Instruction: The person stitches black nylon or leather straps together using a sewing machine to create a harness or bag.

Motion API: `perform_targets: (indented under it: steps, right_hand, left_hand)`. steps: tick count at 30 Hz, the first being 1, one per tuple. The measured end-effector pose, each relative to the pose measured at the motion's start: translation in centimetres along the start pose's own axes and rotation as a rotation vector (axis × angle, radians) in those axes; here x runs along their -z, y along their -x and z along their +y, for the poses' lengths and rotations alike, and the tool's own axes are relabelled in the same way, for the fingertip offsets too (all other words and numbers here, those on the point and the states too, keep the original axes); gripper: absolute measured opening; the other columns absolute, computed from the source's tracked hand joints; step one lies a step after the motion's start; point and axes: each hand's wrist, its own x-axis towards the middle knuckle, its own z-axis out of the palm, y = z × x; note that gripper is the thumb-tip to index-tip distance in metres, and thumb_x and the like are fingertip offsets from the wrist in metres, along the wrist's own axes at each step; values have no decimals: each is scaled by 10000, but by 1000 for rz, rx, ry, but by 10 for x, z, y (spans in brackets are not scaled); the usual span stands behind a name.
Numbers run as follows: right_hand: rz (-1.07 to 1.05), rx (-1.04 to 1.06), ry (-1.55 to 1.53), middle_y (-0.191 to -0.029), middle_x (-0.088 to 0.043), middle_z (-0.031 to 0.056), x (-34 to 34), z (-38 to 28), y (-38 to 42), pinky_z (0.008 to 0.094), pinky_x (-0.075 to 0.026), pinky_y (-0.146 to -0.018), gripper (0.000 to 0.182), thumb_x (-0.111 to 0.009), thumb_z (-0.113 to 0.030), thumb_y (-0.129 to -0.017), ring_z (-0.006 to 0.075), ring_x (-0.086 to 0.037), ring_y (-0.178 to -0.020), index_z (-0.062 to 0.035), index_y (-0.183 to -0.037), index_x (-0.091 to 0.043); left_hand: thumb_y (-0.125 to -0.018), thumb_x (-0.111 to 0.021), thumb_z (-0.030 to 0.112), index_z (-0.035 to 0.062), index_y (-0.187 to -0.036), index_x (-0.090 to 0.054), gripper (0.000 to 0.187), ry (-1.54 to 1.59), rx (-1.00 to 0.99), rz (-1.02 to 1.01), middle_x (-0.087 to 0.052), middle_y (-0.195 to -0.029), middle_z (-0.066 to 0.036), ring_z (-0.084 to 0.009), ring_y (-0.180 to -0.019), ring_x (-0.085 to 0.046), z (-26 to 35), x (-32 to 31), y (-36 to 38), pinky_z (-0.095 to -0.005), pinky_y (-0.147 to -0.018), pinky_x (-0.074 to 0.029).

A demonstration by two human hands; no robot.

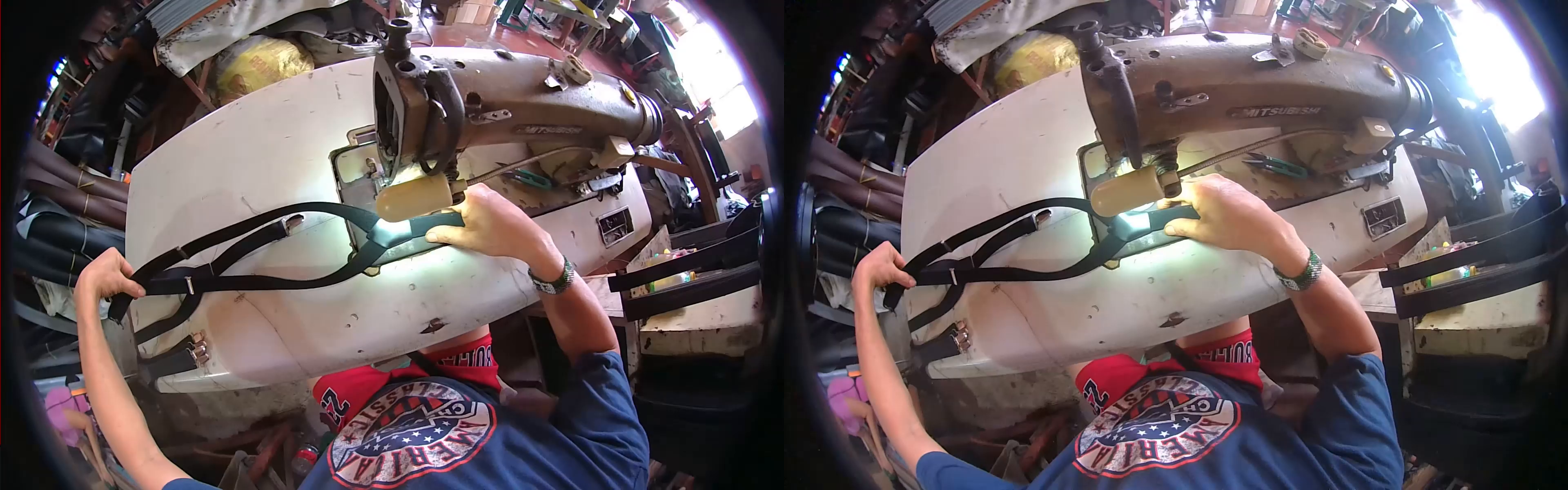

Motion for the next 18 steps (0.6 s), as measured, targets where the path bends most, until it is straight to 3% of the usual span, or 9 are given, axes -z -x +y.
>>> perform_targets:
  steps: [1,4,5,8,9,10,12,14,18]
  right_hand:
    - [5,9,28,-694,-557,291,0,-1,0,435,-473,-578,369,-774,-336,-878,402,-478,-556,-23,-1075,-759]
    - [43,61,70,-730,-616,279,-3,0,0,451,-494,-654,369,-766,-367,-880,420,-562,-633,-71,-1100,-773]
    - [68,80,55,-748,-635,271,-4,-2,2,454,-496,-682,365,-761,-375,-882,422,-583,-664,-91,-1111,-778]
    - [5,62,78,-850,-635,219,-7,-3,0,463,-503,-760,359,-726,-326,-897,391,-620,-812,-195,-1231,-742]
    - [-43,46,99,-893,-625,197,-8,-2,-1,465,-505,-785,387,-711,-298,-904,374,-629,-871,-236,-1286,-722]
    - [-22,63,105,-896,-627,199,-10,-1,-3,464,-506,-786,380,-710,-296,-904,373,-630,-870,-227,-1277,-727]
    - [23,85,119,-904,-631,205,-14,3,-3,462,-509,-787,366,-708,-293,-906,369,-632,-870,-207,-1261,-737]
    - [56,111,108,-921,-638,215,-10,1,-4,467,-511,-794,300,-708,-278,-906,375,-632,-870,-132,-1162,-761]
    - [229,240,119,-974,-651,225,-17,17,-13,475,-510,-820,248,-715,-244,-892,390,-630,-893,3,-875,-722]
  left_hand:
    - [-629,-896,108,-70,-928,-782,366,-77,19,-6,-769,-827,-125,-184,-766,-716,-2,1,-1,-332,-765,-564]
    - [-637,-903,160,-56,-1164,-723,598,-31,-300,235,-748,-1116,-186,-263,-1065,-704,12,-8,10,-370,-979,-528]
    - [-661,-899,195,-24,-1336,-625,761,54,-368,376,-659,-1314,-212,-314,-1262,-609,31,-18,14,-394,-1117,-442]
    - [-747,-862,163,18,-1285,-653,595,177,-922,645,-654,-1335,-168,-328,-1295,-584,178,-64,69,-409,-1140,-425]
    - [-765,-864,183,42,-1268,-662,560,320,-1080,633,-665,-1308,-164,-339,-1277,-588,215,-85,72,-423,-1134,-431]
    - [-794,-852,273,48,-1242,-666,534,374,-1032,553,-668,-1289,-156,-345,-1263,-584,245,-105,77,-439,-1140,-419]
    - [-809,-816,415,38,-1146,-698,519,222,-1043,756,-677,-1194,-145,-320,-1231,-583,288,-147,67,-455,-1132,-402]
    - [-795,-834,349,15,-1114,-706,480,190,-935,884,-682,-1156,-148,-318,-1203,-588,313,-172,60,-456,-1117,-409]
    - [-770,-849,273,-9,-1094,-701,455,324,-858,825,-684,-1159,-150,-324,-1174,-589,323,-174,52,-453,-1087,-423]
